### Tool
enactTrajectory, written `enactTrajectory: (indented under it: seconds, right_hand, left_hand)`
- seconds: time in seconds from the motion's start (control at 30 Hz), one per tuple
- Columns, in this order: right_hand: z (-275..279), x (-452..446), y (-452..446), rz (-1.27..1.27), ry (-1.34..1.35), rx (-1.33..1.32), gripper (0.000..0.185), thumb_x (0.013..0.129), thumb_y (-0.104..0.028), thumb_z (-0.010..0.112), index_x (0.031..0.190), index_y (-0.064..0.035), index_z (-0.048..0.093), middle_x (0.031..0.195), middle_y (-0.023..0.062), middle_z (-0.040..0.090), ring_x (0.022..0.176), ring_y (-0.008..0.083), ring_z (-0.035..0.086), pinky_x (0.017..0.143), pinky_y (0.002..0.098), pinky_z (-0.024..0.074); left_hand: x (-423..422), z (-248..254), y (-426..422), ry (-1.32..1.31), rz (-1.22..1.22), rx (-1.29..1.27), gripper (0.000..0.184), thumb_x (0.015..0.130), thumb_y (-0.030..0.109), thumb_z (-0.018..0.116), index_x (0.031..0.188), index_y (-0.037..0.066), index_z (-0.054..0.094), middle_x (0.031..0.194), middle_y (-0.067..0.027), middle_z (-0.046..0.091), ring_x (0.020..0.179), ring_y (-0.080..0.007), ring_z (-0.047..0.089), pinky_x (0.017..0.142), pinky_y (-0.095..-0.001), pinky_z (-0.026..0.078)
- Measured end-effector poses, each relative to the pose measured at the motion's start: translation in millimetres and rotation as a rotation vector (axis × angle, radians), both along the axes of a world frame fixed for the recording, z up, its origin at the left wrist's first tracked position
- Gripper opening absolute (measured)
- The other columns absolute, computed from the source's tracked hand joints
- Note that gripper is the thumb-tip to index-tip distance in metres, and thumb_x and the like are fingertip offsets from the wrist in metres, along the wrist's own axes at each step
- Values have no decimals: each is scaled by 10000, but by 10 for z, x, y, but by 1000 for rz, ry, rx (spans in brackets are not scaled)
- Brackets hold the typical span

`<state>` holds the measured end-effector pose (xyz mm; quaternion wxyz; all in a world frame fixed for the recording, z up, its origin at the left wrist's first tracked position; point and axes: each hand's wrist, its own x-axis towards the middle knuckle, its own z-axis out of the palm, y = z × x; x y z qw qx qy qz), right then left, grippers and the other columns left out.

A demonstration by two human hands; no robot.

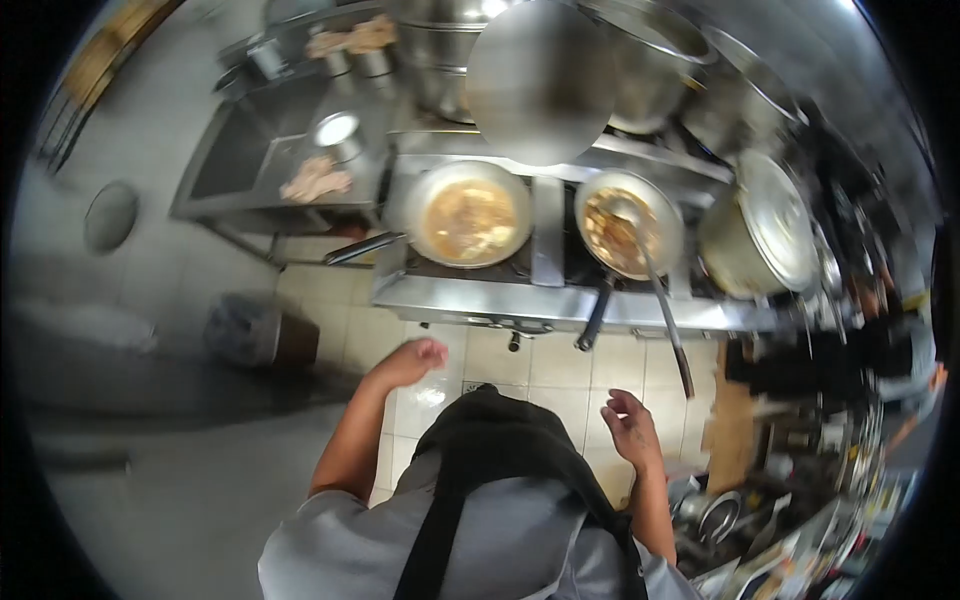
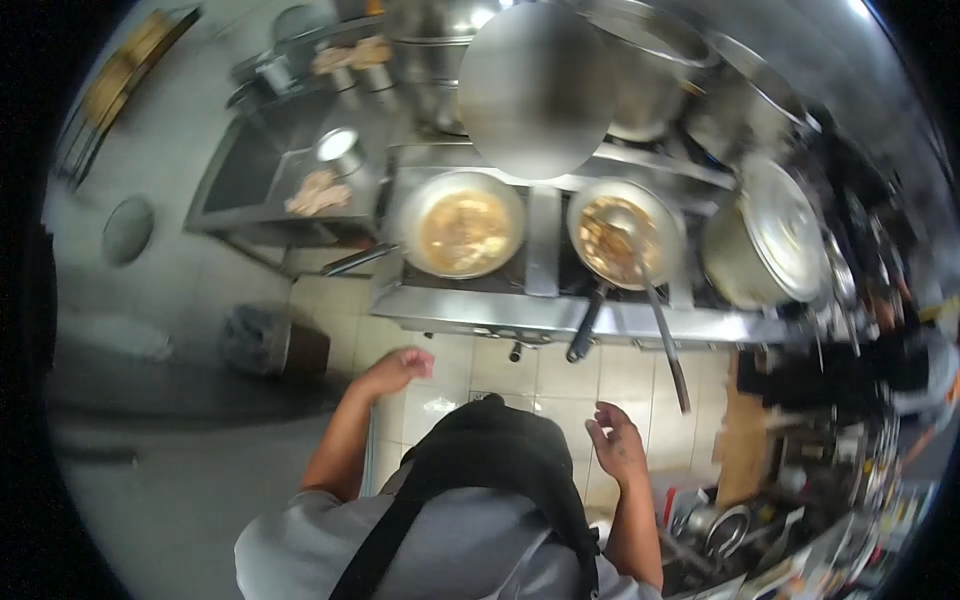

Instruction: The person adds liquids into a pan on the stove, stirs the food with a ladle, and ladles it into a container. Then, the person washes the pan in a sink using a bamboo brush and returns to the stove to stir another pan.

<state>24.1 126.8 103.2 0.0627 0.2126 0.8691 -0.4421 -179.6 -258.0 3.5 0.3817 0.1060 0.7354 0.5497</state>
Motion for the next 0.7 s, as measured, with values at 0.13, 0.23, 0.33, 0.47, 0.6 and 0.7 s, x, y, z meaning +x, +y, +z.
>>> enactTrajectory:
  seconds: [0.13,0.23,0.33,0.47,0.6,0.7]
  right_hand:
    - [300,-197,213,50,104,20,354,859,-146,638,1172,4,567,942,136,659,830,190,632,675,289,506]
    - [392,-284,381,44,140,42,251,869,-105,627,1089,10,586,871,85,644,790,147,614,673,261,484]
    - [240,-264,665,-96,258,-15,120,881,-76,618,957,11,585,792,29,601,739,101,572,673,238,456]
    - [211,-301,910,-312,403,198,119,882,-60,606,971,10,567,811,30,574,752,99,532,705,245,443]
    - [399,-422,793,-396,381,305,123,887,-71,584,967,20,563,790,40,564,720,118,521,688,270,446]
    - [554,-612,605,-390,323,376,126,896,-88,577,961,19,561,785,36,560,708,118,512,668,273,439]
  left_hand:
    - [-266,765,-126,246,497,-15,228,876,116,621,1073,3,606,968,-50,647,869,-117,598,801,-263,474]
    - [-537,940,-371,384,618,-94,265,859,137,653,1078,-7,616,988,-72,658,880,-126,609,804,-267,480]
    - [-938,1076,-604,503,640,-210,284,841,172,673,1049,-17,627,962,-87,668,861,-137,618,787,-273,486]
    - [-1709,1008,-953,687,793,-287,269,810,185,681,989,-13,649,895,-104,676,819,-174,635,760,-291,493]
    - [-2698,942,-1257,889,780,-261,220,791,161,674,952,10,666,876,-130,678,807,-225,651,740,-316,498]
    - [-3534,1010,-1409,903,603,-376,225,780,132,665,976,21,667,912,-147,682,842,-244,661,757,-330,506]
